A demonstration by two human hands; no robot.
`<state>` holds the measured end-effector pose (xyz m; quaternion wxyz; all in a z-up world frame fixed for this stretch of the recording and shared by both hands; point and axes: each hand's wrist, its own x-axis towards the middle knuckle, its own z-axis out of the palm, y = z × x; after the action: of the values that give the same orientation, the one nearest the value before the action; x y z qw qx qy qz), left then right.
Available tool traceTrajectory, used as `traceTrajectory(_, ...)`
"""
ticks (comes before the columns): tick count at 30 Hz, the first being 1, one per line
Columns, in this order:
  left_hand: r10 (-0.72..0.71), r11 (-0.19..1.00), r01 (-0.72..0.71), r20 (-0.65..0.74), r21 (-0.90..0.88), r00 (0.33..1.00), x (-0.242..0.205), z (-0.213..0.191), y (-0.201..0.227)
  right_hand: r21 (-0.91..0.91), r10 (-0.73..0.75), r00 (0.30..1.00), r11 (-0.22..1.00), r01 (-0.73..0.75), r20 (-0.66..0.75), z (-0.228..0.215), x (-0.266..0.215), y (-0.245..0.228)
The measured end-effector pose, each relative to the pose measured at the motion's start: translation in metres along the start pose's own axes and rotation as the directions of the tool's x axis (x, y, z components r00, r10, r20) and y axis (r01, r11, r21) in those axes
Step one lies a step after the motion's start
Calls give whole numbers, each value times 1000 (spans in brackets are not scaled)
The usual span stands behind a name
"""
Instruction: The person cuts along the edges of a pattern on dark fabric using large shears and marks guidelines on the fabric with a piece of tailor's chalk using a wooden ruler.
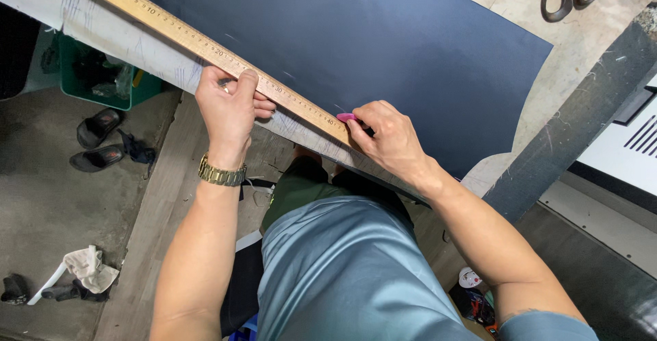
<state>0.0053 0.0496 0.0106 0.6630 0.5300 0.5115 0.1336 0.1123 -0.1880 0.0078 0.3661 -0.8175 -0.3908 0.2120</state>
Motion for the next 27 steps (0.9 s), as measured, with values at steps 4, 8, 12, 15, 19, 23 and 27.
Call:
traceTrajectory(4, 4, 1000, -4, 11, 22, 1000, 0, -1, 0, -8, -5, 1000, 1000, 5, 4, 0, -1, 0)
traceTrajectory(8, 0, 1000, -1, 12, 21, 1000, -1, -1, 2, 6, 7, 1000, 1000, -7, 2, 0, 0, -1)
traceTrajectory(12, 3, 1000, -4, 12, 18, 1000, 1, -1, 0, 8, 12, 1000, 1000, -12, 1, 1, 0, 1)
traceTrajectory(15, -15, 999, 15, 11, 32, 1000, 0, 0, 3, 11, 6, 1000, 1000, -6, -4, 3, 0, 3)
traceTrajectory(19, -25, 999, 25, -6, 41, 1000, 2, 0, 3, 25, 10, 1000, 1000, -10, -19, 9, 8, -1)
traceTrajectory(23, -54, 997, 55, -20, 45, 998, -1, 2, 9, 20, -24, 999, 999, 25, -35, 20, 24, -7)
traceTrajectory(27, -53, 998, 54, -26, 45, 998, 1, 2, 8, 9, -61, 998, 998, 62, -28, 33, 49, -17)
